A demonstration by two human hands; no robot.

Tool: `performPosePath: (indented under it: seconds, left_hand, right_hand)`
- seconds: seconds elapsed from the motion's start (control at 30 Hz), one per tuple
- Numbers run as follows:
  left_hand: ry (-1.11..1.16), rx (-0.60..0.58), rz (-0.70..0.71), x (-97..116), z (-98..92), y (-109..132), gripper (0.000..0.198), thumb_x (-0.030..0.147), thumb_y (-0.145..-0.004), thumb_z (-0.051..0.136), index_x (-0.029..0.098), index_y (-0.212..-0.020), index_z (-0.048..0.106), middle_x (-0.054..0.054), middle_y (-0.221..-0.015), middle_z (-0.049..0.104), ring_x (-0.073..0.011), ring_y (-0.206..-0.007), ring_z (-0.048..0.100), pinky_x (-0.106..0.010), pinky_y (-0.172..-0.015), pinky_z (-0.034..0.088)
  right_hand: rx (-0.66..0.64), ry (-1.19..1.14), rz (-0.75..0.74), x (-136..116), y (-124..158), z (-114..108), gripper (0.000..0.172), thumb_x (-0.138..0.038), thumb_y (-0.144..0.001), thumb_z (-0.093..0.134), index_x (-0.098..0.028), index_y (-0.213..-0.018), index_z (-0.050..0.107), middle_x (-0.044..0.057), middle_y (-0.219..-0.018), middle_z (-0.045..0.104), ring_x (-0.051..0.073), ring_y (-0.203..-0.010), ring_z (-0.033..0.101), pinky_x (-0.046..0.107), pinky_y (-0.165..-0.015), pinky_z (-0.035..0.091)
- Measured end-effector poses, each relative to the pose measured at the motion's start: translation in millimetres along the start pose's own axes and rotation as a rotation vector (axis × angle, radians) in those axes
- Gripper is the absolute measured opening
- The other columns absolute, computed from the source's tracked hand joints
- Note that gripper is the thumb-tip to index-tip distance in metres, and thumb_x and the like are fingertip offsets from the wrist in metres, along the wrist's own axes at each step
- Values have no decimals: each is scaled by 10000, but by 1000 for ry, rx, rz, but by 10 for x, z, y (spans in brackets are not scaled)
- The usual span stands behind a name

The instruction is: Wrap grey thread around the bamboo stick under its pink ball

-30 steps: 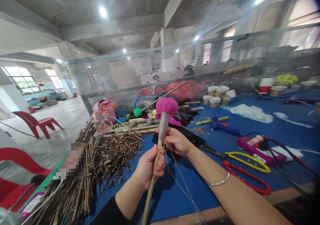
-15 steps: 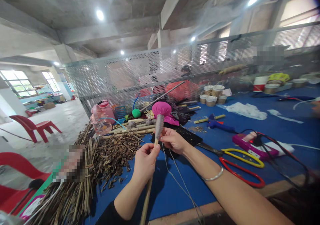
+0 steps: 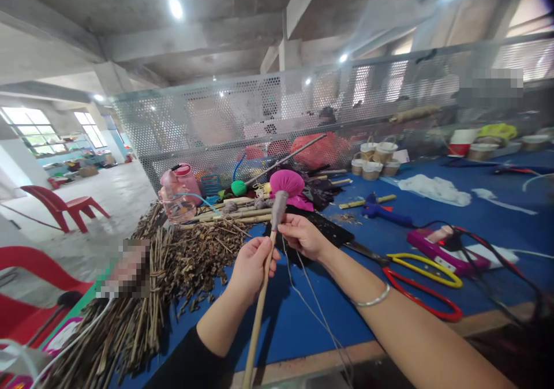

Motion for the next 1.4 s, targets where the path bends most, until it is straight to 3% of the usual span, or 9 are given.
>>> performPosePath:
  seconds: [0.2,0.27,0.4,0.47,0.53,0.67,0.87,1.1,1.4]
  left_hand:
    - [-34,-2,-44,-161,-5,-19,379,538,-712,548,169,-747,473,23,-559,540,-61,-385,415,-189,-392,316]
    - [-214,73,81,-61,-42,-38,345,515,-752,505,170,-762,500,8,-591,548,-82,-435,443,-207,-440,339]
    - [-543,361,525,468,-163,-55,281,426,-760,547,179,-894,547,6,-680,533,-99,-554,458,-213,-553,344]
    - [-604,414,611,649,-198,-99,239,413,-781,523,179,-831,523,32,-610,467,-94,-525,414,-210,-537,315]
    - [-687,349,597,680,-177,-168,276,418,-815,464,180,-675,478,48,-536,387,-90,-499,360,-211,-517,284]
    - [-884,188,465,407,-95,-193,341,448,-804,459,181,-593,458,41,-509,423,-94,-498,370,-219,-505,263]
    - [-1008,180,342,186,-127,-101,257,414,-662,635,181,-637,530,35,-528,519,-99,-484,430,-219,-496,269]
    - [-829,91,343,145,-126,-119,293,425,-767,509,163,-652,572,25,-507,500,-93,-461,402,-215,-473,270]
    - [-448,-34,179,-72,-59,-126,349,518,-773,475,175,-757,537,26,-534,519,-86,-395,441,-198,-401,337]
  right_hand:
    - [60,109,15,33,-11,-40,306,-341,-655,708,-139,-836,566,-118,-436,274,11,-334,131,193,-330,49]
    - [61,137,23,39,-19,-52,303,-351,-660,701,-139,-834,571,-114,-441,272,12,-334,133,200,-334,44]
    - [80,136,-2,8,-36,-71,329,-364,-645,708,-145,-855,580,-109,-445,279,16,-343,121,219,-345,31]
    - [101,127,-8,-16,-36,-76,336,-368,-627,720,-146,-836,580,-109,-438,282,17,-348,113,226,-352,22]
    - [118,131,-5,-31,-32,-82,336,-372,-623,720,-144,-824,576,-113,-424,268,18,-346,106,230,-355,16]
    - [132,145,12,-16,-28,-96,331,-373,-640,699,-144,-836,560,-117,-420,270,21,-332,129,224,-356,28]
    - [123,204,2,13,-39,-72,322,-374,-652,689,-128,-827,576,-113,-417,284,24,-342,167,217,-370,96]
    - [143,300,-88,-41,-27,-14,302,-382,-694,659,-125,-834,585,-100,-416,326,30,-349,198,216,-366,106]
    - [51,37,52,78,-76,-96,292,-345,-687,669,-157,-851,517,-127,-446,235,21,-358,98,173,-335,51]
Point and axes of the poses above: each hand's wrist, its own y-axis away from the middle knuckle, its own z-axis out of the palm, x = y × z, the point moved 5 cm from there along -y, towards the middle knuckle
